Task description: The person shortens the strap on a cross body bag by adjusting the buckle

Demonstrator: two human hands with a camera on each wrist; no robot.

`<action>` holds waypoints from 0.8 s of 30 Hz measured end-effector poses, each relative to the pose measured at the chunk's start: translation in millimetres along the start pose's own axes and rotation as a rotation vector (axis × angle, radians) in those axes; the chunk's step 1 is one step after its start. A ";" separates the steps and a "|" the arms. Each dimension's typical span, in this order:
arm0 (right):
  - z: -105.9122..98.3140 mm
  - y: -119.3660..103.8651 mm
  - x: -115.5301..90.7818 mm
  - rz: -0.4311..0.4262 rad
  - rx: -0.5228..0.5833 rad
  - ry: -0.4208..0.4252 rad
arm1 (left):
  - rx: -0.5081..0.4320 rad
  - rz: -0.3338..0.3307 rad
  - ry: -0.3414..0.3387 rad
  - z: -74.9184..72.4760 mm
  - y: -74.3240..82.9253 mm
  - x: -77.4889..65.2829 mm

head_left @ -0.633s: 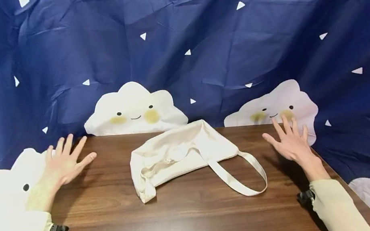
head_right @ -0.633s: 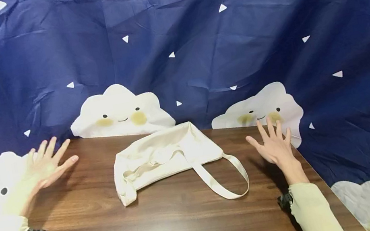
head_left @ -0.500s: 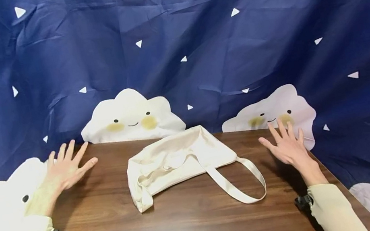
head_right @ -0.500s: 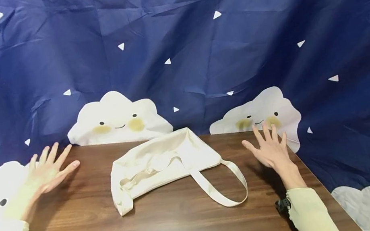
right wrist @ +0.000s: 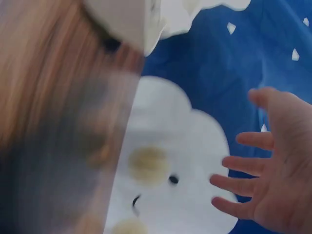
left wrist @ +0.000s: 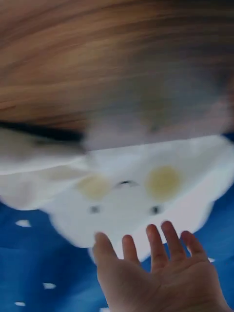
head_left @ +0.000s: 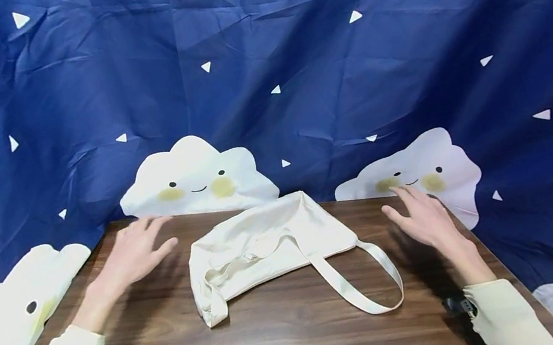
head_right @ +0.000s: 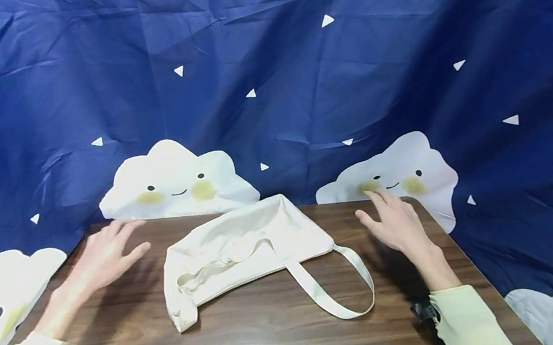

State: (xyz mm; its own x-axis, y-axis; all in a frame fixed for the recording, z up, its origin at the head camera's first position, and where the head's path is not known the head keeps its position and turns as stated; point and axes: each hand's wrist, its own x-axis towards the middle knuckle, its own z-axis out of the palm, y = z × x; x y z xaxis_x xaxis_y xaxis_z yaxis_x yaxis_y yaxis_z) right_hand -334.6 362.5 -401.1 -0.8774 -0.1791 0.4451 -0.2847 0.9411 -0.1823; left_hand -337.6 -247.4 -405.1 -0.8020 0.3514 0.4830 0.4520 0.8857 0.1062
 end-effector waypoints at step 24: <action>67.0 -165.7 35.1 -0.335 0.177 -0.098 | 0.022 0.091 -0.525 76.6 139.3 69.6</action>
State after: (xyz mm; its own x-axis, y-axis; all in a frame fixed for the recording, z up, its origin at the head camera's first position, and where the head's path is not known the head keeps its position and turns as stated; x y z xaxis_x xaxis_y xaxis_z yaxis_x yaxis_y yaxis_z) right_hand -344.1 181.0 -414.0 -0.7549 -0.5029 0.4209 -0.6164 0.7633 -0.1935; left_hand -360.4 -76.4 -423.3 -0.8500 0.5267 -0.0115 0.5251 0.8487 0.0634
